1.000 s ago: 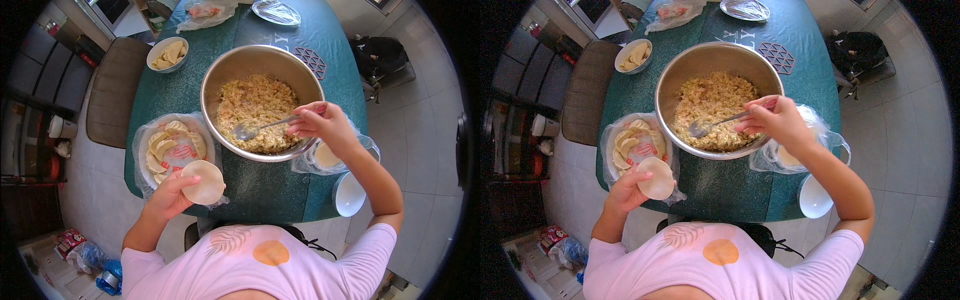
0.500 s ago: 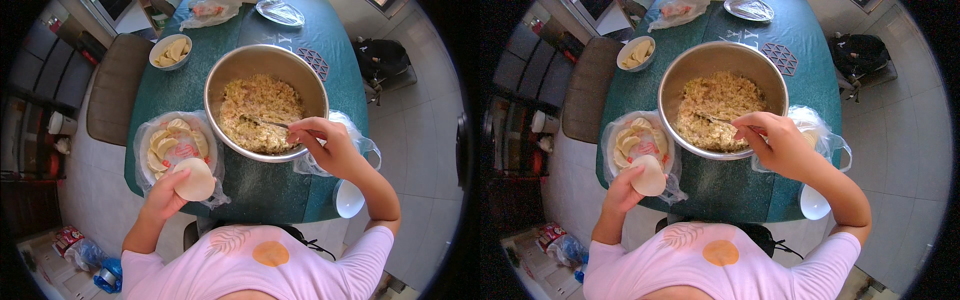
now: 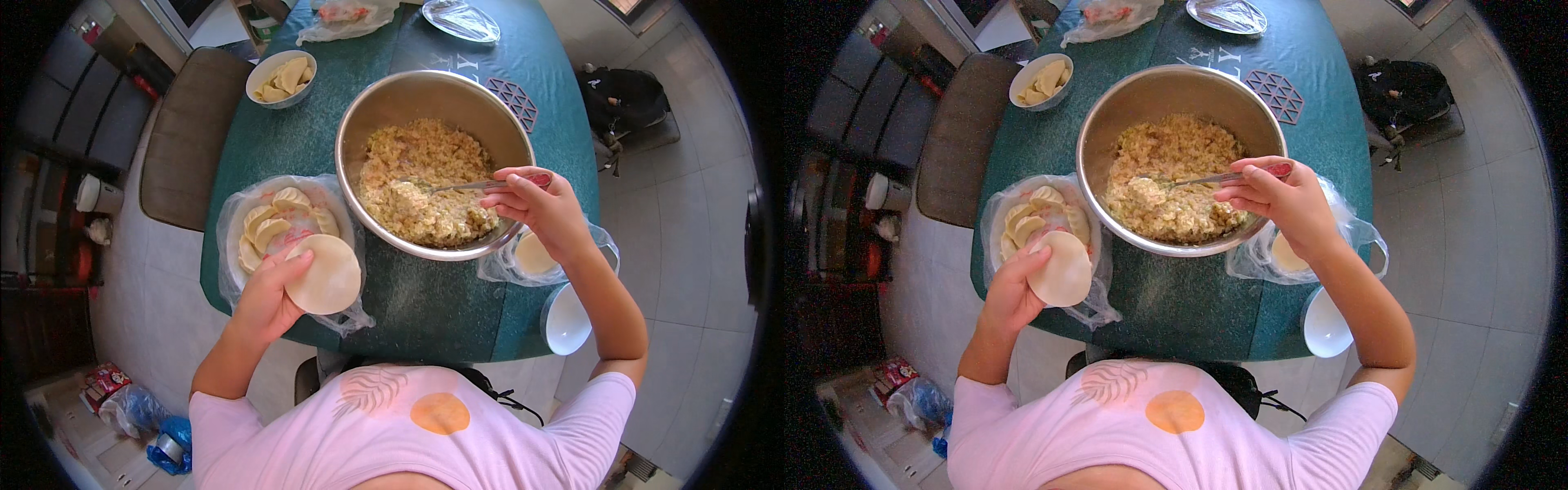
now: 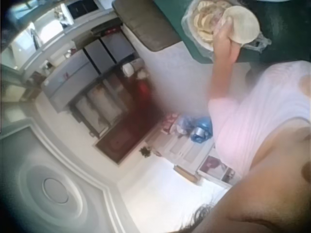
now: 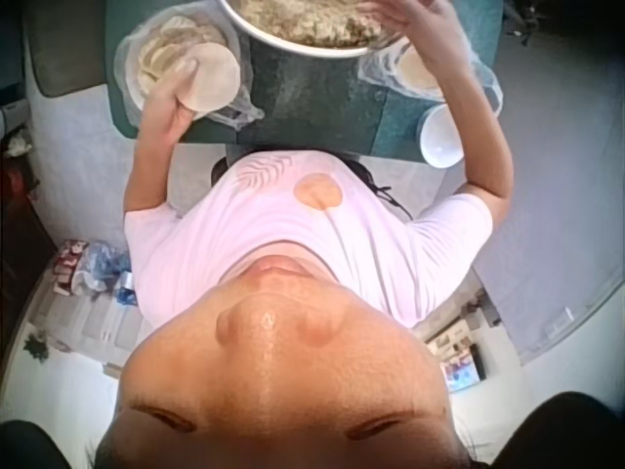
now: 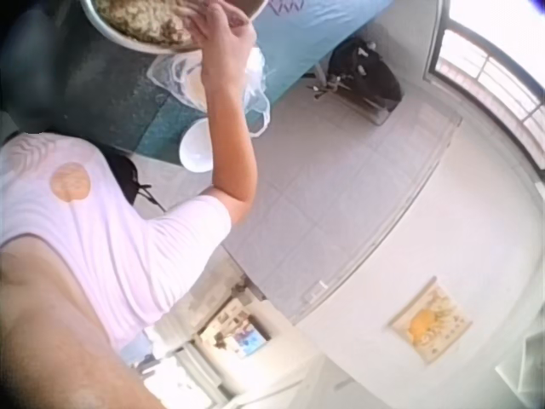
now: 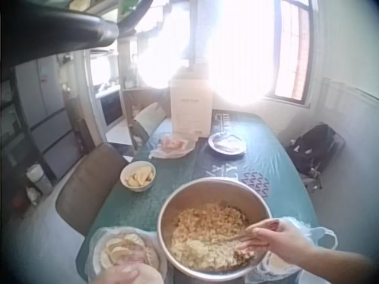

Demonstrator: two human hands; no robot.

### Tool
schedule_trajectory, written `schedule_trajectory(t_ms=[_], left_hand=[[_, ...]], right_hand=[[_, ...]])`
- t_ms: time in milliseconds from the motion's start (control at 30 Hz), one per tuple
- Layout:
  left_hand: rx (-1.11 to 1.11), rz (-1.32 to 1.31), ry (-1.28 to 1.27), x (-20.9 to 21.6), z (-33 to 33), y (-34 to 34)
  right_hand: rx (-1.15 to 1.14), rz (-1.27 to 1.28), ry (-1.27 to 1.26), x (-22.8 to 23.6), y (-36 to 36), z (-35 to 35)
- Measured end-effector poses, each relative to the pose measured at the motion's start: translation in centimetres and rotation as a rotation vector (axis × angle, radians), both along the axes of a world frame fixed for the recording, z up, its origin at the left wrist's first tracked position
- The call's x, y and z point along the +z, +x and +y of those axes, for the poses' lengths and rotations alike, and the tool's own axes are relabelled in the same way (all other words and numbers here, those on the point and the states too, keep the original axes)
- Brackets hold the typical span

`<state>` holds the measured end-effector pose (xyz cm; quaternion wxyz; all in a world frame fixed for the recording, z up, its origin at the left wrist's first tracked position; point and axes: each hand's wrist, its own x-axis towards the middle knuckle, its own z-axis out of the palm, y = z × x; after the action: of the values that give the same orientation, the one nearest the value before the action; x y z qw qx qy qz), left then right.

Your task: The person prepares dumplings by placing a spoonful of filling onto a round wrapper and folding it into a crescent shape. They repeat this process multiple times, placing the finished dumplings onto a plate on the table.

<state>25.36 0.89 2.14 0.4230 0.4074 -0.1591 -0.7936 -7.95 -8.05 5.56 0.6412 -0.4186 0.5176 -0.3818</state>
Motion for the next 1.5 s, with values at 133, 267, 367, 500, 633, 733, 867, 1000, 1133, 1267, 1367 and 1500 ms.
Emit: schedule_trajectory(t_ms=[133, 267, 367, 500, 633, 733, 867, 1000, 1133, 1267, 1367, 1500], left_hand=[[-0.095, 0.154, -0.045, 1.9, -1.4, -2.0], [-0.006, 0.282, 0.102, 2.4, -3.6, -4.8], [0.002, 0.346, 0.074, 2.9, -5.6, -7.3], [-0.003, 0.498, 0.029, 2.4, -6.5, -9.5], [0.043, 0.586, 0.023, 2.6, -6.3, -11.0], [0.120, 0.507, 0.025, 3.2, -5.6, -11.9], [0.139, 0.502, 0.002, 2.6, -4.9, -12.4], [0.166, 0.601, 0.027, 1.3, -4.4, -12.1], [0.196, 0.638, 0.069, 1.3, -4.1, -11.9], [0.177, 0.648, 0.020, 0.8, -4.0, -12.1], [0.167, 0.641, -0.001, 1.1, -3.7, -12.5], [0.182, 0.611, -0.019, 1.0, -3.7, -12.3]], right_hand=[[-0.093, -0.159, 0.082, 0.2, -1.8, -0.2], [-0.082, -0.252, -0.076, 2.6, -3.9, 0.0], [-0.073, -0.292, -0.163, 4.6, -4.4, 0.8], [0.031, -0.228, -0.215, 5.5, -3.8, 2.3], [0.106, 0.040, -0.503, 5.1, -3.4, 3.9], [0.241, 0.308, -0.749, 6.0, -2.8, 5.9], [0.515, 0.676, -1.179, 6.7, -2.0, 7.4], [0.462, 0.659, -1.258, 6.3, -2.2, 8.4], [0.344, 0.562, -1.173, 6.3, -3.7, 9.5], [0.391, 0.590, -1.124, 6.2, -3.6, 10.2], [0.409, 0.624, -1.170, 5.6, -2.9, 9.9], [0.394, 0.636, -1.225, 5.6, -3.2, 10.1]])
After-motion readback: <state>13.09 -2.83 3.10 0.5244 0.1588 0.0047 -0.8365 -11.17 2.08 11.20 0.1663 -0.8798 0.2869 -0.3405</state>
